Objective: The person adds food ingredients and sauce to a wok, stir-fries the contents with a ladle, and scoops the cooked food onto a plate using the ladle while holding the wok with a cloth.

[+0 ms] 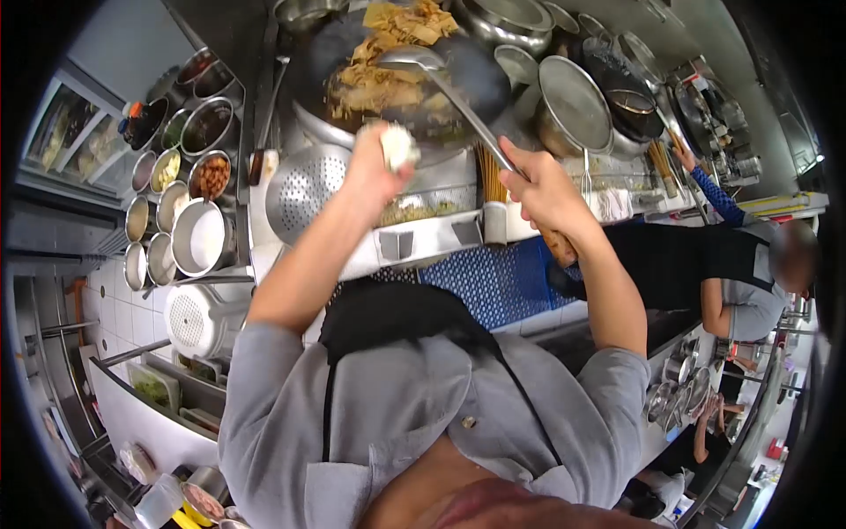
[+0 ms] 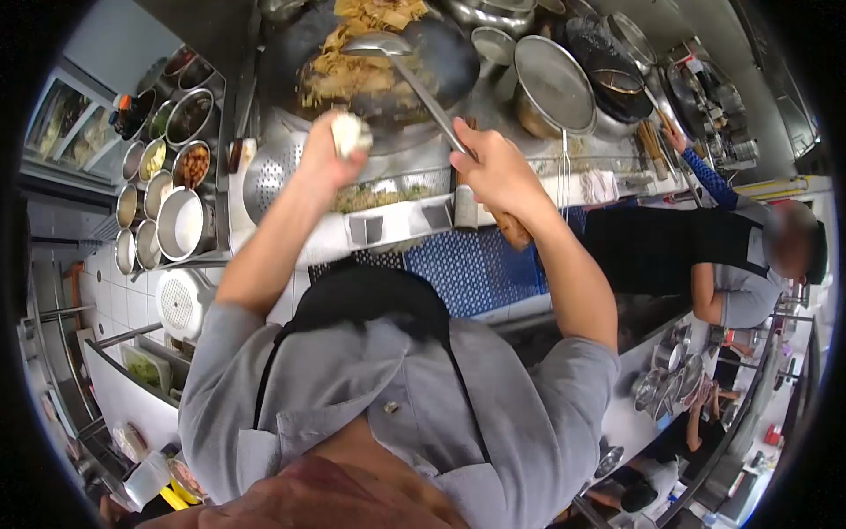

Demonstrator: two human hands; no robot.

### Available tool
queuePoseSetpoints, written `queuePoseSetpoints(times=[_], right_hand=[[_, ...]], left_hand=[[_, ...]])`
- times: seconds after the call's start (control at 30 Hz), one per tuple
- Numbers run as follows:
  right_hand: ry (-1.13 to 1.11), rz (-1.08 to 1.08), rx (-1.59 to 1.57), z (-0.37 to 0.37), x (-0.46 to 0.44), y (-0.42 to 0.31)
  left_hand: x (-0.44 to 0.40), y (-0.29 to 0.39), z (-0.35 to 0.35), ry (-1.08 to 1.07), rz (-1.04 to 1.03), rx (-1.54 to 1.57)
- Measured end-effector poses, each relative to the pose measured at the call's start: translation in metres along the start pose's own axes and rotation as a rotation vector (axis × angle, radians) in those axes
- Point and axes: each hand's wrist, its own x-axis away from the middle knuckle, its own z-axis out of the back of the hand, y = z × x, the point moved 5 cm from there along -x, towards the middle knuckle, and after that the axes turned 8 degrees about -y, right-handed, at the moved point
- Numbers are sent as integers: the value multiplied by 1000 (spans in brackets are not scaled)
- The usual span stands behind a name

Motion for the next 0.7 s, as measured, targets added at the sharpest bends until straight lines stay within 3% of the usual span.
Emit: queuePoseSetpoints(times=[0.07, 0.1, 0.17, 0.3, 0.4, 0.47, 0.57, 0.63, 0.7], right_hand=[[-107, -41, -210, -12, 13, 2], [-171, -53, -262, -11, 23, 1], [-259, -103, -359, -2, 34, -2], [-193, -52, -185, 1, 6, -3], [36, 14, 26, -13, -40, 8], [40, 128, 67, -10, -36, 9], [-111, -56, -96, 12, -4, -1], [-203, -76, -114, 16, -6, -9], [-162, 43, -12, 9, -42, -5]], left_hand=[[-24, 11, 8, 47, -41, -17], [-32, 13, 14, -42, -46, -36], [-10, 22, -1, -5, 0, -49], [-17, 22, 0, 13, 22, -61], [-38, -5, 46, -26, -97, -34], [3, -27, 47, 57, -81, 40], [46, -12, 7, -3, 79, -24], [16, 9, -11, -69, 107, 41], [-17, 14, -5, -101, 26, 36]])
